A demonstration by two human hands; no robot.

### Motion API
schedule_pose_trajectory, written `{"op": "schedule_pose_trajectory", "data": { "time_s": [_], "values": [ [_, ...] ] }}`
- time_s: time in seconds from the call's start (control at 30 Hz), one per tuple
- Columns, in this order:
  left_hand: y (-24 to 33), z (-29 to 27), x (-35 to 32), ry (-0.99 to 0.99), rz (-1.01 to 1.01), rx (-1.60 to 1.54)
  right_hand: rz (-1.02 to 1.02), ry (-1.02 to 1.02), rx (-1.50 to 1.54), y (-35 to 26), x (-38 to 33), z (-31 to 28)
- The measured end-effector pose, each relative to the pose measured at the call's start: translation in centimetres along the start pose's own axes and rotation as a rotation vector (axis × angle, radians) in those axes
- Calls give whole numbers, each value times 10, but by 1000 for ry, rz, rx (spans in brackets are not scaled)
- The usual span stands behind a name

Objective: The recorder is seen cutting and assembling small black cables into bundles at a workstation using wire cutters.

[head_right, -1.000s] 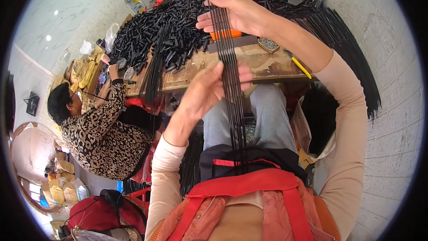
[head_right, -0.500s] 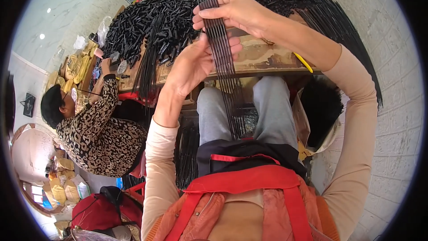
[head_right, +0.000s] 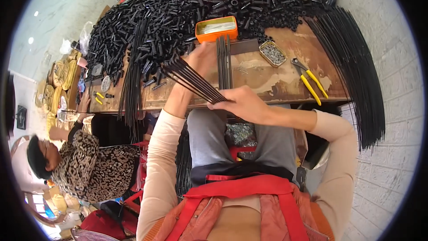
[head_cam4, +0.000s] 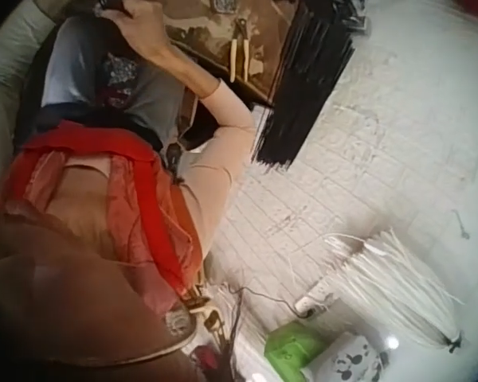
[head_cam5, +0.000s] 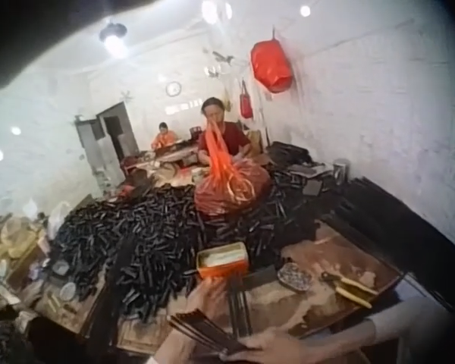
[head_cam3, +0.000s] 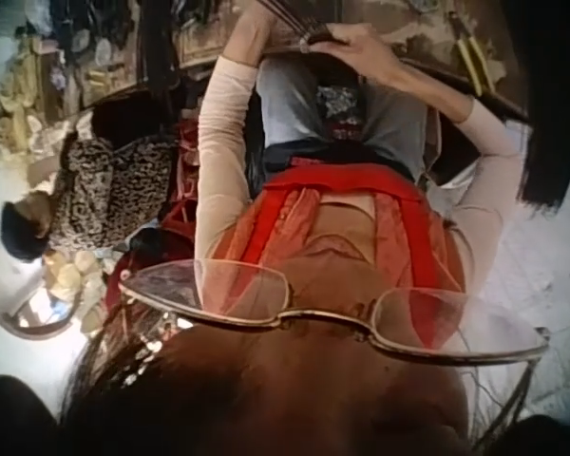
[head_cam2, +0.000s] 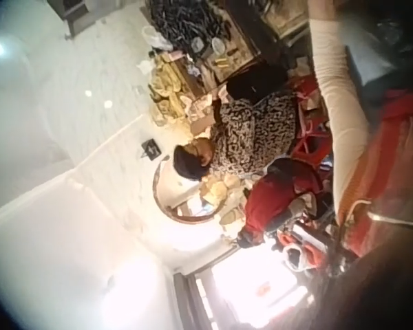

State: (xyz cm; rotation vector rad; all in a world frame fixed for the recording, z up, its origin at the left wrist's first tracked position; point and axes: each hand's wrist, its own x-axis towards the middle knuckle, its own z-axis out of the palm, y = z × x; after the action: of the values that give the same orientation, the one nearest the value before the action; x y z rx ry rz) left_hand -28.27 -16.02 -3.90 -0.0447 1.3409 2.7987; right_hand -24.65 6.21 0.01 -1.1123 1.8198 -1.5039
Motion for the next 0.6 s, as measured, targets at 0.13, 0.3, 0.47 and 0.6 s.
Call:
{"op": "schedule_pose_trajectory", "data": {
  "time_s": [0.13,0.3,0.47,0.6],
  "values": [
    [17,9,-53,164,55,373,-42,90,-21,47,-2,1],
    [34,102,-143,239,-2,1056,-65,119,-111,43,-6,7],
    [44,143,-139,135,249,647,-174,126,-126,50,-13,10],
    [41,140,-145,87,318,583,-199,117,-166,39,-15,7]
  ]
}}
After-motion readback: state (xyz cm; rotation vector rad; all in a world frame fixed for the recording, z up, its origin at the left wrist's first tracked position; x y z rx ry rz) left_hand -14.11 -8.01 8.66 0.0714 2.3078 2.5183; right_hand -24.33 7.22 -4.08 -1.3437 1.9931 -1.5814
